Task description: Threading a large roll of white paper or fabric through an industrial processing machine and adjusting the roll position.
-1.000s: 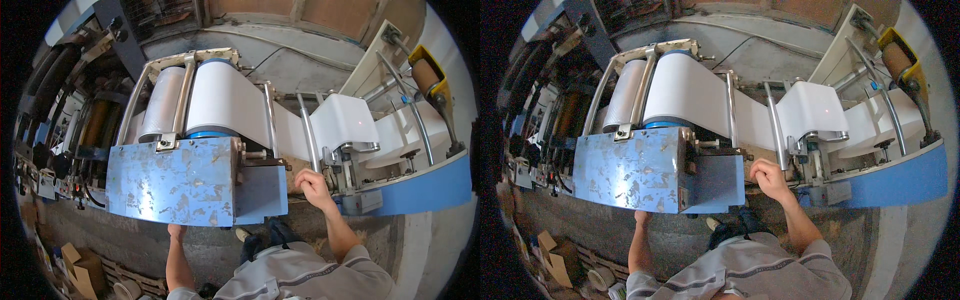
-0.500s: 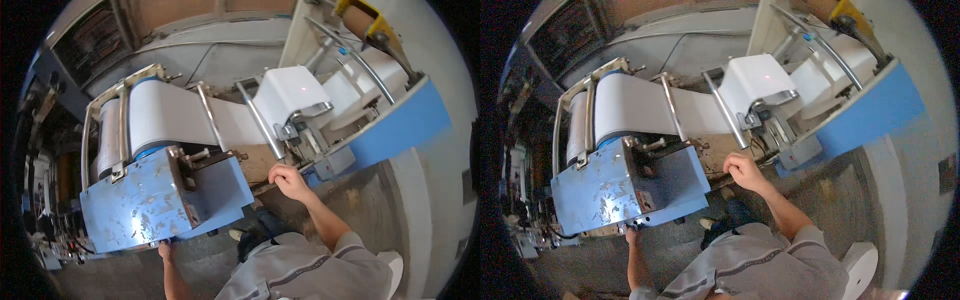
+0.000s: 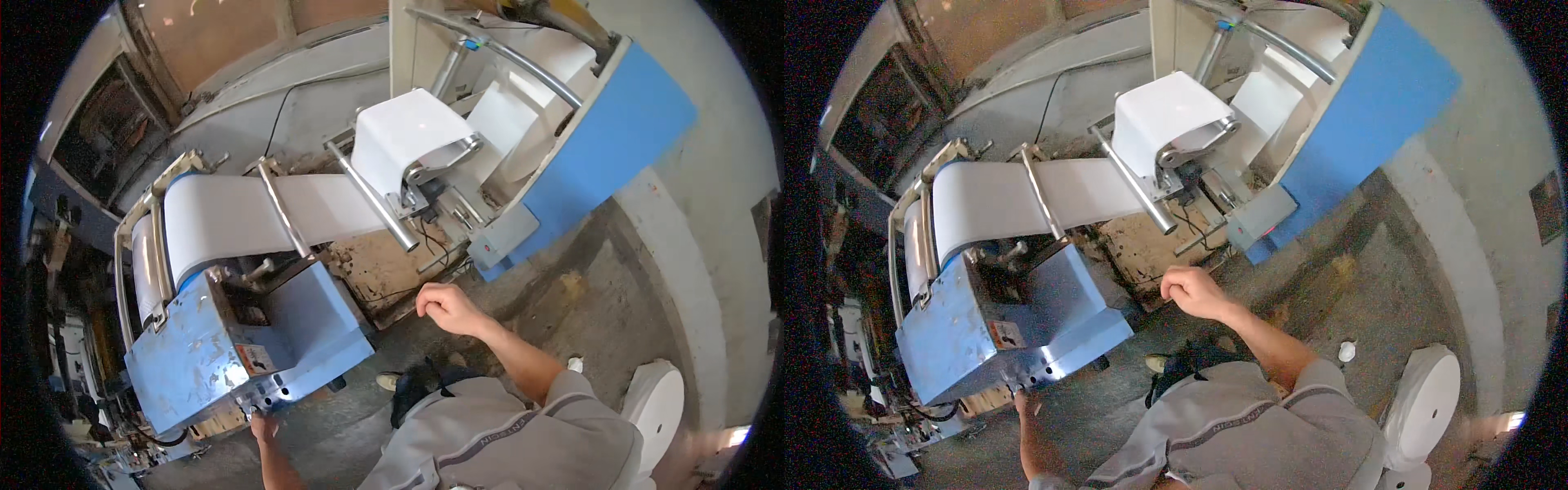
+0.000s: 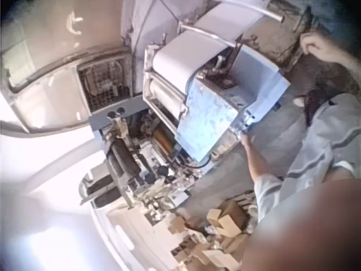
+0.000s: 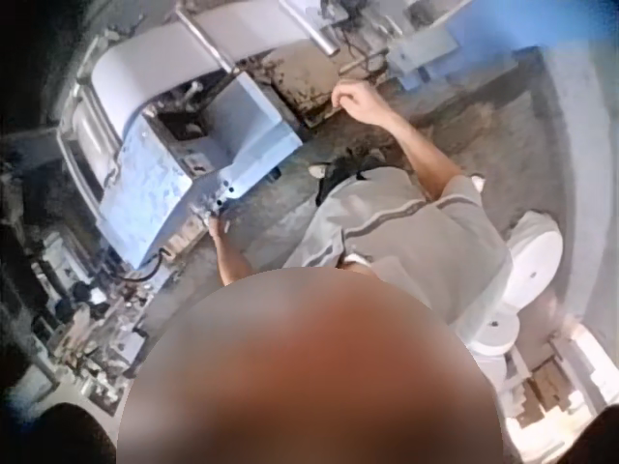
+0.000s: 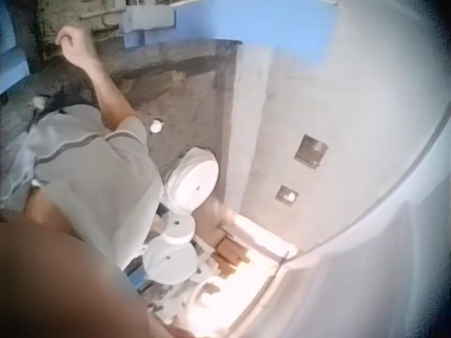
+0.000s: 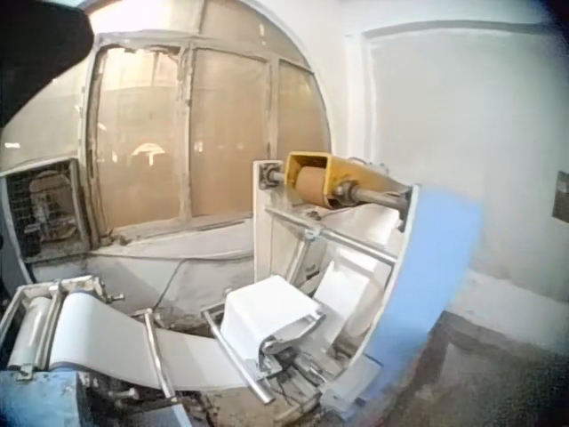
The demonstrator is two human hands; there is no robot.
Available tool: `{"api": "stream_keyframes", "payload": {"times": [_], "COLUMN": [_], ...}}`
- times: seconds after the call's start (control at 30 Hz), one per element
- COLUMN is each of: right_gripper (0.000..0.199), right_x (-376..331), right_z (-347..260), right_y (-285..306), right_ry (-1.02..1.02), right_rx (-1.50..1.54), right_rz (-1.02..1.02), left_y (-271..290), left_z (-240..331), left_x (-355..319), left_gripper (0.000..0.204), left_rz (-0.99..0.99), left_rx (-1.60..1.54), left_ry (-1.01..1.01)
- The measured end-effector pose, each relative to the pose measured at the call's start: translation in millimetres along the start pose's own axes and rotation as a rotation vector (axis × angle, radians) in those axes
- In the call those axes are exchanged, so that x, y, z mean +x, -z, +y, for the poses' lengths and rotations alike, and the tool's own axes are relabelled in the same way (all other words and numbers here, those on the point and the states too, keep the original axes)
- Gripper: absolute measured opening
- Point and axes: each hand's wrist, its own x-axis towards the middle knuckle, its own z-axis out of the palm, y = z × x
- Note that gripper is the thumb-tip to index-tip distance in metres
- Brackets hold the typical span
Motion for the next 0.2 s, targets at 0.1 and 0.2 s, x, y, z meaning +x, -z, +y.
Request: {"api": "stream_keyframes", "payload": {"times": [0.1, 0.2], "right_gripper": [0.008, 0.009], "right_x": [-19.7, -51.2], "right_z": [3.4, 36.8], "right_y": [24.9, 54.7], "right_ry": [0.003, 0.022], "right_rx": [0.016, 0.025], "right_rz": [-0.015, 0.029], "left_y": [31.5, -18.6], "left_z": [10.6, 18.9], "left_x": [-30.2, -67.5], "left_gripper": [0.039, 0.090], "left_rz": [-0.045, 0.169], "left_rx": [0.452, 0.377], "left_ry": [-0.064, -0.392]}}
